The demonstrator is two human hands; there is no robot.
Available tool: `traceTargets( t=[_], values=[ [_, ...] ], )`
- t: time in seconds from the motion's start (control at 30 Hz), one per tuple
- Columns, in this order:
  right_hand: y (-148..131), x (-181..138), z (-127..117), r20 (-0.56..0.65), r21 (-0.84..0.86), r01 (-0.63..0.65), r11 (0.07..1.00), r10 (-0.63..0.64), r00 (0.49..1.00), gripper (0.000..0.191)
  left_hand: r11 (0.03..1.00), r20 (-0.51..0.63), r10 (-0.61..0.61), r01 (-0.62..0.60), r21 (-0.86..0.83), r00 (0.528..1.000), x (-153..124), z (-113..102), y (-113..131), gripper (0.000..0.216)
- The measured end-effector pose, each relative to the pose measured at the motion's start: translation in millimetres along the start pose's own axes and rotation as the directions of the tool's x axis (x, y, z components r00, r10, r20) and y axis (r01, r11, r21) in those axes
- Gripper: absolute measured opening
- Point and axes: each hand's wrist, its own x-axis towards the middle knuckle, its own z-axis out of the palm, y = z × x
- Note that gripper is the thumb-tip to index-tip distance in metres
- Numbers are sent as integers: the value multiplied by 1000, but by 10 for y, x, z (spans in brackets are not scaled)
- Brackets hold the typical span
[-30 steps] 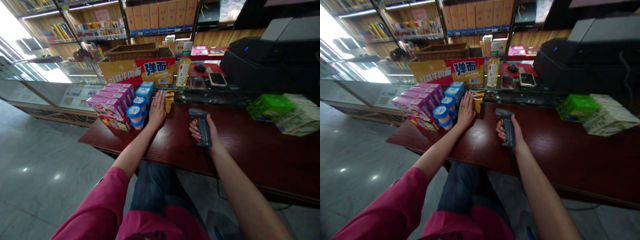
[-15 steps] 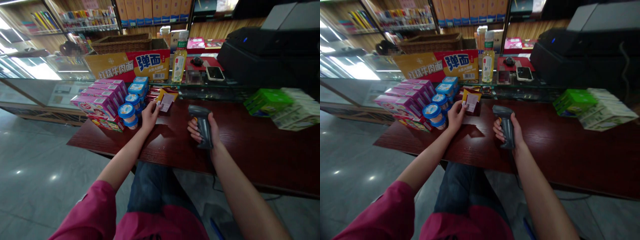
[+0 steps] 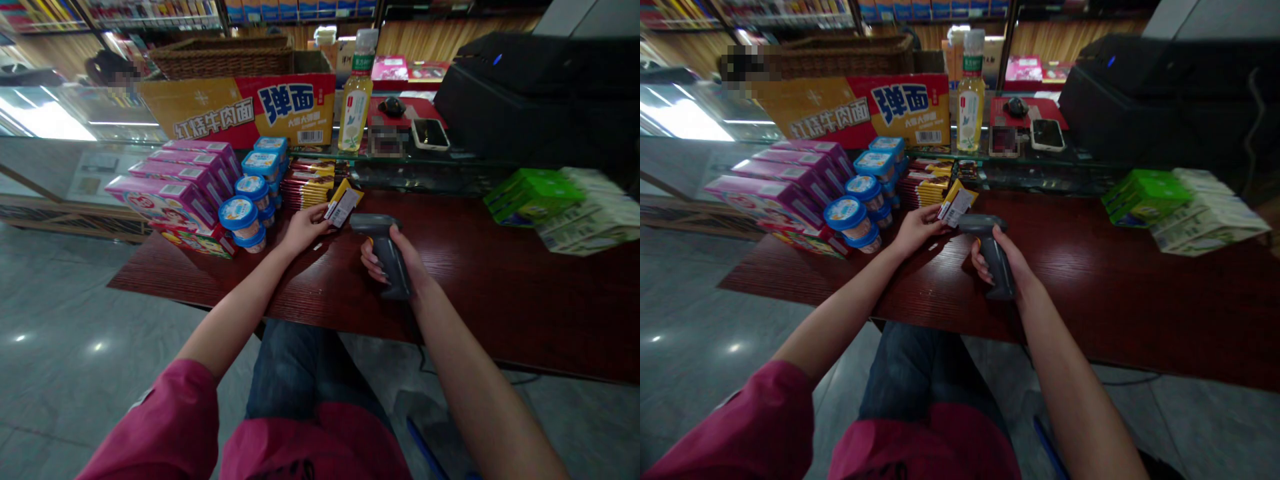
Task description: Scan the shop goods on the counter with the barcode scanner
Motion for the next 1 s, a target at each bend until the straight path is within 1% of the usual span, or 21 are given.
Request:
traceTargets(
  t=[0.1,0.2,0.27,0.4,0.57,0.7,0.8,0.9,1.0],
  values=[
    [5,6,-2,-22,-3,17,1000,-17,1000,59,996,-1,31,-31,83,1000,-11,12,22,58],
    [1,1,-3,-43,-12,55,998,-56,998,58,983,-1,62,-61,171,998,-45,29,71,49],
    [-5,-5,-4,-56,-15,79,997,-80,995,57,977,4,77,-77,201,997,-64,39,93,44],
    [-15,-1,-5,-69,-19,97,995,-98,993,58,961,-2,90,-87,261,996,-62,31,78,41],
    [-7,26,-13,-62,-34,100,994,-102,993,60,876,-15,107,-87,475,994,-32,-9,71,40],
    [7,28,-28,-65,-12,88,996,-88,994,59,833,-17,129,-99,544,991,-43,-6,137,37],
    [11,16,-40,-64,18,91,996,-89,994,59,858,-41,125,-88,506,991,-53,9,150,37],
    [7,6,-50,-75,31,94,995,-91,993,59,928,-50,102,-77,365,994,-57,21,115,38],
    [0,4,-53,-99,37,105,994,-101,990,58,961,-25,89,-79,264,996,-61,19,77,42]
  ],
)
